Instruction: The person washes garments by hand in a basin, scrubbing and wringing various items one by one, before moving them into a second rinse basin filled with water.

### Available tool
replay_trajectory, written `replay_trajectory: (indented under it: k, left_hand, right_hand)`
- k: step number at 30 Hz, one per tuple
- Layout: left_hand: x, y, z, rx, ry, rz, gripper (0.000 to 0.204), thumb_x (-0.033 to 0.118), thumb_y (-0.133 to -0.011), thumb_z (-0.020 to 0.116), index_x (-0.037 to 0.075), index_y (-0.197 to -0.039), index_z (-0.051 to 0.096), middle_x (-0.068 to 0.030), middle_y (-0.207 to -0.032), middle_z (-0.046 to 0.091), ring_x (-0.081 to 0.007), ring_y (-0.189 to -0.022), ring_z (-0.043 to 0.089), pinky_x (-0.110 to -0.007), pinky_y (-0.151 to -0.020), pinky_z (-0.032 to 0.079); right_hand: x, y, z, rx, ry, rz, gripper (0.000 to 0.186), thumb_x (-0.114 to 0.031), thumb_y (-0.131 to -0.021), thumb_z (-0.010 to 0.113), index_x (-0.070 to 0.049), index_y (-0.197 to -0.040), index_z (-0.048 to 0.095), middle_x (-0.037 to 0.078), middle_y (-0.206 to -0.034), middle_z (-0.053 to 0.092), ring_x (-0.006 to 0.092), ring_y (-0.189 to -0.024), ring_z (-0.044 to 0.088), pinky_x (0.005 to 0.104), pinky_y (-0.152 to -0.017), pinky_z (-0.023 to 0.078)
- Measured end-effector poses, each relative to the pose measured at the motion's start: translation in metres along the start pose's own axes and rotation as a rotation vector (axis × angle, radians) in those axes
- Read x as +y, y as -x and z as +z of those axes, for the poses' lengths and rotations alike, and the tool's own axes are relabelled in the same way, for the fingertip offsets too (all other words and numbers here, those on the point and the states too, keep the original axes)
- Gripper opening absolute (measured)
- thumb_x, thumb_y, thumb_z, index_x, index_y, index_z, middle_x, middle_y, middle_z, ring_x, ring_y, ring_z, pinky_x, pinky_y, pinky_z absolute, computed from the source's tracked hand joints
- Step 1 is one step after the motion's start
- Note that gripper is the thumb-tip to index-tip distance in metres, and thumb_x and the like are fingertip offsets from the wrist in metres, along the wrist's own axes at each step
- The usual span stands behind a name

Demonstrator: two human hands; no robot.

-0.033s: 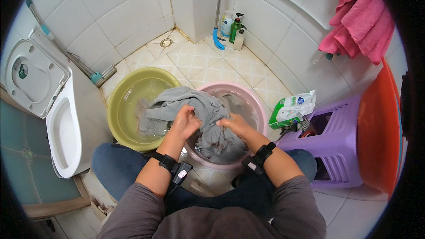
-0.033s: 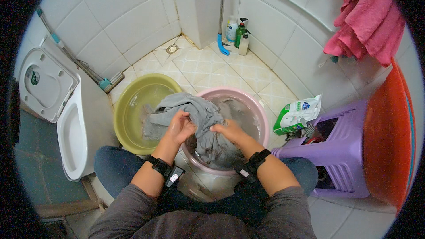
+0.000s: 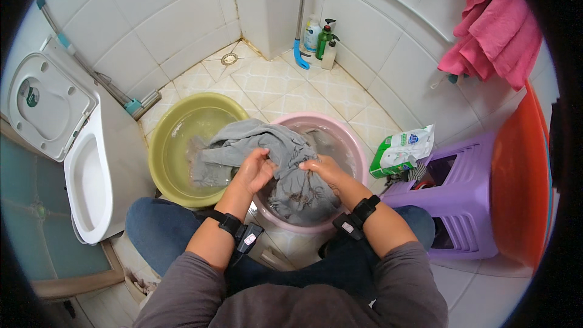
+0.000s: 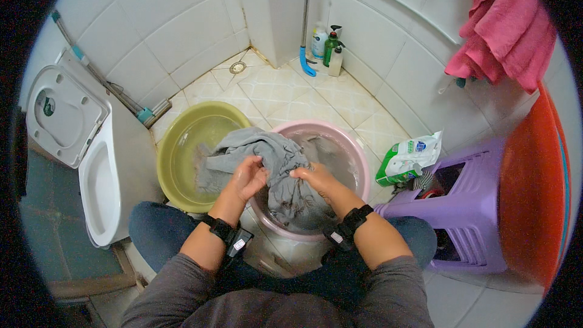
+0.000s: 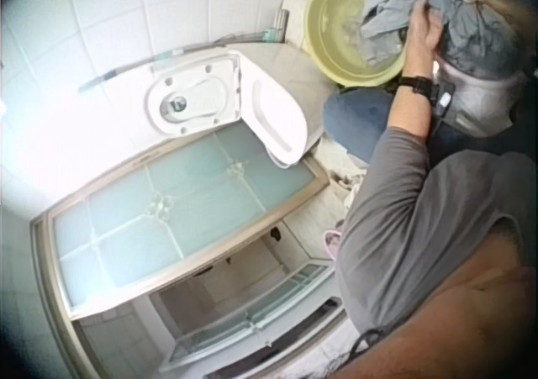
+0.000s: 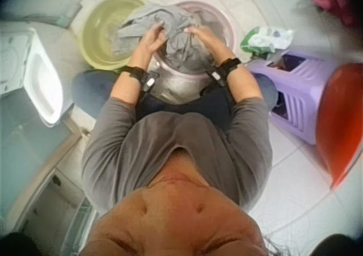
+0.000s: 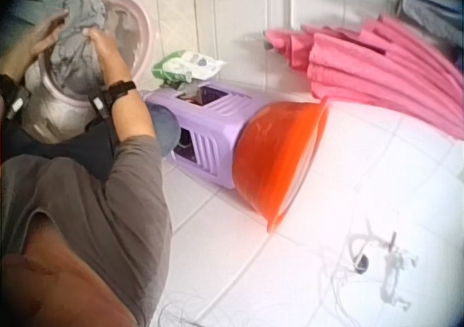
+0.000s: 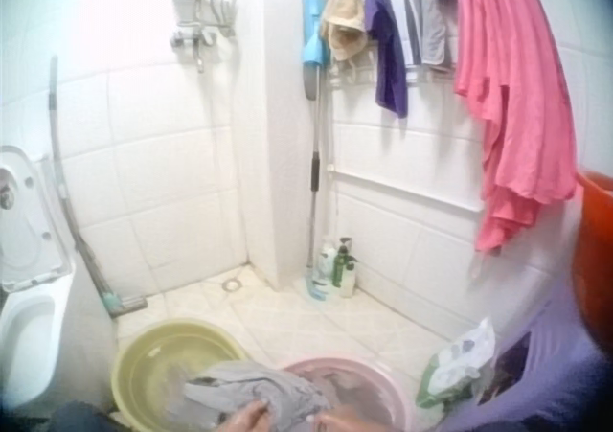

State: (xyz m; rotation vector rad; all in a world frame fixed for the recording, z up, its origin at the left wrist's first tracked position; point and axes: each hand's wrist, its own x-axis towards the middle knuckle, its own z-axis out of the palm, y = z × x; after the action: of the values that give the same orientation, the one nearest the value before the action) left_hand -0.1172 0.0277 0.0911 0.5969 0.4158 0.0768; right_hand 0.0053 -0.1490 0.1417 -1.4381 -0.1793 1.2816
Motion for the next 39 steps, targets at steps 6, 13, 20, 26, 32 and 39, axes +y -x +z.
replay_trajectory:
  k: [6, 13, 20, 26, 32, 39]
  left_hand:
    - [-0.014, 0.022, 0.003, -0.138, 0.208, -0.168, 0.088, 0.068, -0.082, 0.049, 0.004, -0.141, 0.036, -0.0148, -0.141, 0.044, -0.0282, -0.127, 0.045, -0.042, -0.108, 0.037]
    - [0.002, 0.012, 0.010, -0.194, 0.349, -0.009, 0.093, 0.070, -0.074, 0.061, 0.007, -0.139, 0.039, -0.0137, -0.136, 0.048, -0.0313, -0.125, 0.047, -0.047, -0.107, 0.037]
    - [0.010, 0.007, 0.007, 0.034, 0.225, -0.023, 0.061, 0.042, -0.084, 0.068, 0.005, -0.128, 0.050, -0.0125, -0.119, 0.059, -0.0289, -0.109, 0.057, -0.043, -0.098, 0.045]
    - [0.000, -0.008, 0.000, 0.268, 0.025, -0.056, 0.054, 0.022, -0.081, 0.071, 0.001, -0.126, 0.050, -0.0125, -0.116, 0.059, -0.0257, -0.106, 0.058, -0.036, -0.092, 0.047]
    - [-0.050, -0.029, -0.043, 0.365, -0.654, 0.369, 0.072, 0.014, -0.072, 0.076, -0.004, -0.133, 0.041, -0.0135, -0.130, 0.051, -0.0276, -0.117, 0.052, -0.036, -0.098, 0.043]
    - [-0.073, -0.031, -0.044, 0.570, -1.071, 0.253, 0.068, 0.016, -0.069, 0.077, -0.005, -0.126, 0.047, -0.0142, -0.125, 0.056, -0.0226, -0.116, 0.053, -0.032, -0.101, 0.039]
  right_hand:
    - [-0.027, 0.022, 0.033, -0.067, -0.009, -0.052, 0.050, -0.031, -0.079, 0.064, 0.005, -0.113, 0.059, 0.015, -0.108, 0.064, 0.0243, -0.095, 0.063, 0.0339, -0.086, 0.049]
    - [0.009, 0.011, 0.034, -0.260, -0.320, 0.237, 0.051, -0.030, -0.082, 0.059, 0.005, -0.119, 0.055, 0.017, -0.112, 0.063, 0.0263, -0.096, 0.064, 0.0378, -0.090, 0.049]
    - [0.000, 0.012, 0.041, -0.322, -0.310, 0.371, 0.051, -0.035, -0.089, 0.055, 0.003, -0.125, 0.053, 0.015, -0.117, 0.062, 0.0258, -0.102, 0.062, 0.0368, -0.093, 0.047]
    - [0.025, -0.007, 0.030, -0.395, 0.147, 0.185, 0.058, -0.042, -0.088, 0.062, -0.002, -0.129, 0.053, 0.011, -0.121, 0.060, 0.0219, -0.109, 0.058, 0.0342, -0.096, 0.044]
    - [0.032, -0.002, 0.052, -0.224, 0.790, 0.046, 0.059, -0.044, -0.075, 0.071, -0.001, -0.114, 0.063, 0.018, -0.106, 0.066, 0.0255, -0.097, 0.063, 0.0340, -0.087, 0.047]
    - [0.049, -0.013, 0.055, -0.068, 1.058, 0.183, 0.068, -0.052, -0.067, 0.071, 0.001, -0.110, 0.064, 0.024, -0.105, 0.065, 0.0326, -0.099, 0.063, 0.0364, -0.085, 0.048]
